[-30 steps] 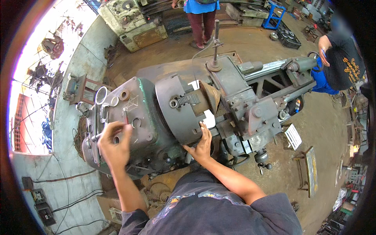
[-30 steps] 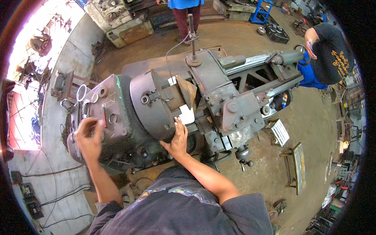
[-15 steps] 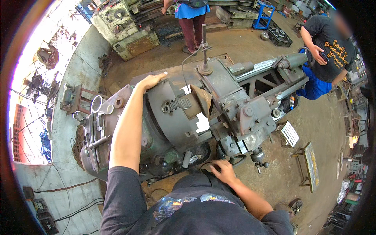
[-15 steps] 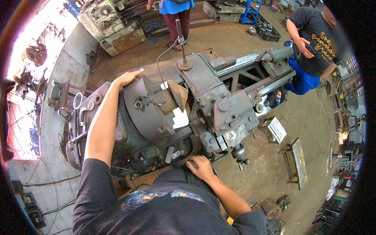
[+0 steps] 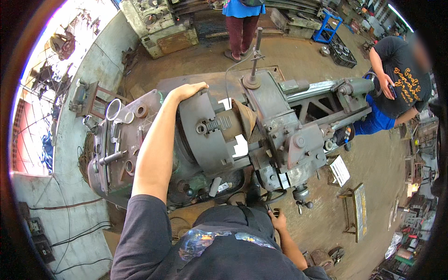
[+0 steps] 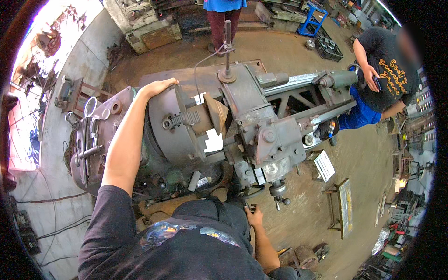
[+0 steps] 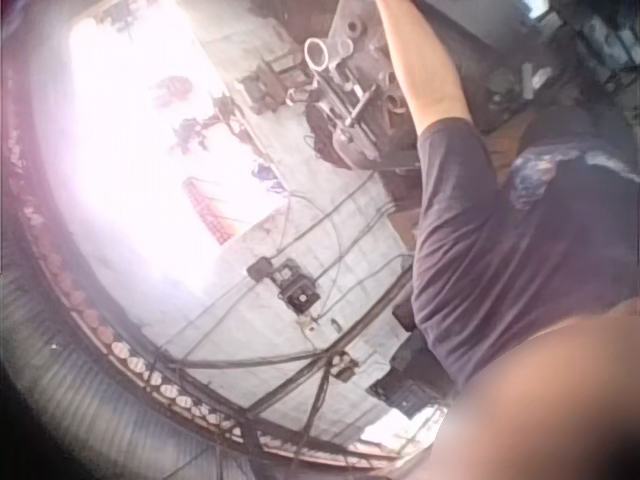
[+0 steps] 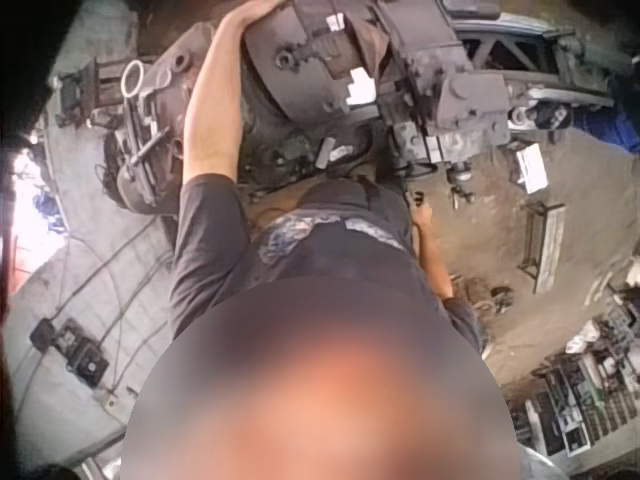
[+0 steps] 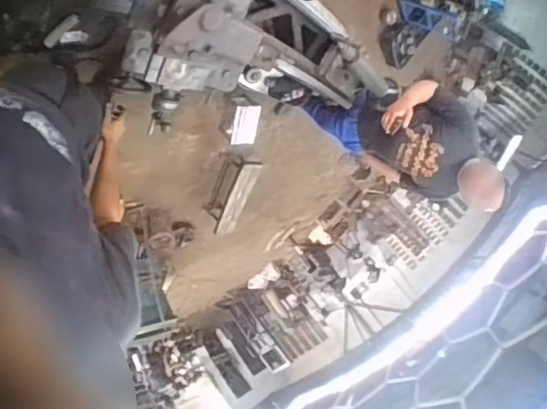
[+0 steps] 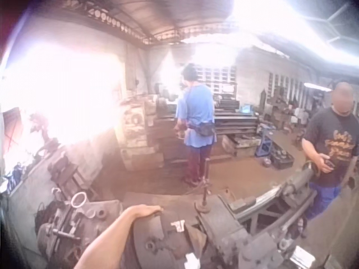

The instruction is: The person operates a metalworking machine by repeatedly inserting a long metal bar into a slot on the machine head and pulling it out. The person uses both hands to guide the bar and occasionally touches the machine housing. The action is repeated multiple times throughout the clip.

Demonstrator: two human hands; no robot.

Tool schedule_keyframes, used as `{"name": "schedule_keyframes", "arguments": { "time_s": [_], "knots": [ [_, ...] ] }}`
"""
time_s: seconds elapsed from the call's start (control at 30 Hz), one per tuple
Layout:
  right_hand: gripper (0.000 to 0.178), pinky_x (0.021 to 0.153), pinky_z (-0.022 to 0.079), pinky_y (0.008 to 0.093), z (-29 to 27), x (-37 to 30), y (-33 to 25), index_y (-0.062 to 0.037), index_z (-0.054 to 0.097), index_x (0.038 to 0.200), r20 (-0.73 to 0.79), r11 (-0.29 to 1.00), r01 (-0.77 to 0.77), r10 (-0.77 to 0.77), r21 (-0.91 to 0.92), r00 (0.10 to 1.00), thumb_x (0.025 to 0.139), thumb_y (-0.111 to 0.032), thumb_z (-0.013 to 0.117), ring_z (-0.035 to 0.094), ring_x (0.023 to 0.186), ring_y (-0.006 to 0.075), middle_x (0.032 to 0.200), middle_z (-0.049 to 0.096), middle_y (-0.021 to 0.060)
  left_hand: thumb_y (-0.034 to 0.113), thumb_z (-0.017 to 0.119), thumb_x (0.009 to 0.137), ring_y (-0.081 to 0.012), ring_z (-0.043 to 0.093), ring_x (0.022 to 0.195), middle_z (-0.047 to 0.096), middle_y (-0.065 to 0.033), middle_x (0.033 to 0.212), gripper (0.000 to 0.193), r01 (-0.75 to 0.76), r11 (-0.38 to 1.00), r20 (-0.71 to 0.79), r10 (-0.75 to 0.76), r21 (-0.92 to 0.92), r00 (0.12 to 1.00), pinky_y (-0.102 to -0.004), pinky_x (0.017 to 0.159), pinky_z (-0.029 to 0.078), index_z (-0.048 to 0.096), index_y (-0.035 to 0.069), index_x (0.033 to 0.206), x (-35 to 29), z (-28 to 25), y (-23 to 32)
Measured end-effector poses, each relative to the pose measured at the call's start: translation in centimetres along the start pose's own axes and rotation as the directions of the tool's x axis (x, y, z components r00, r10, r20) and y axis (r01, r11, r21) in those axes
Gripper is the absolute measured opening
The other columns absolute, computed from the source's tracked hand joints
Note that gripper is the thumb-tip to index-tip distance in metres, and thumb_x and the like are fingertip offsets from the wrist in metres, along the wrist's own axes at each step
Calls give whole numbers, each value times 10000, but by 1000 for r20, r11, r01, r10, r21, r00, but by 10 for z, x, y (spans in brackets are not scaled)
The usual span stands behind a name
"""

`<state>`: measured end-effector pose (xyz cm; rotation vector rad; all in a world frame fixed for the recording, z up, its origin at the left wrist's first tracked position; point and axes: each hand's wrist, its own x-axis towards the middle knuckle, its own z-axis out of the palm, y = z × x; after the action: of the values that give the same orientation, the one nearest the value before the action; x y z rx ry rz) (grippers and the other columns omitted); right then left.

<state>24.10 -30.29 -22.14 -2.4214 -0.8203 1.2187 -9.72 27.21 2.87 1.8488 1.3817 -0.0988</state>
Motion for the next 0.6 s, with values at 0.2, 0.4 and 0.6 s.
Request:
{"name": "schedule_keyframes", "arguments": {
  "time_s": [0.2, 0.4, 0.6],
  "knots": [
    [610, 937, 551, 412, -4, 9, -7, -20, 657, 1300, 104, 997, -69, 66, 24, 992, 887, -451, 784, 729, 1068, 335, 1161, 746, 225, 546, 362, 1029, -393, 644, 1195, 643, -107, 1411, 452, -116, 961, -46, 132, 249, 990, -438, 1068, 464, 566, 381, 1398, 2, 4, -12],
    [556, 910, 559, 408, -4, 11, -6, -19, 707, 1231, 116, 997, -60, 55, 47, 992, 898, -460, 770, 742, 1037, 333, 1110, 759, 231, 411, 349, 1063, -388, 710, 1051, 699, -74, 1304, 381, -95, 932, -101, 139, 350, 985, -457, 988, 532, 545, 397, 1389, -2, 7, -11],
    [497, 920, 546, 385, -1, 18, 0, -23, 727, 1190, 101, 997, -71, 68, 31, 993, 901, -425, 768, 734, 1025, 294, 1103, 765, 196, 414, 352, 1066, -400, 706, 1045, 709, -74, 1287, 391, -35, 961, -143, 77, 275, 987, -467, 964, 537, 542, 425, 1408, 2, 11, -16]
  ]
}}
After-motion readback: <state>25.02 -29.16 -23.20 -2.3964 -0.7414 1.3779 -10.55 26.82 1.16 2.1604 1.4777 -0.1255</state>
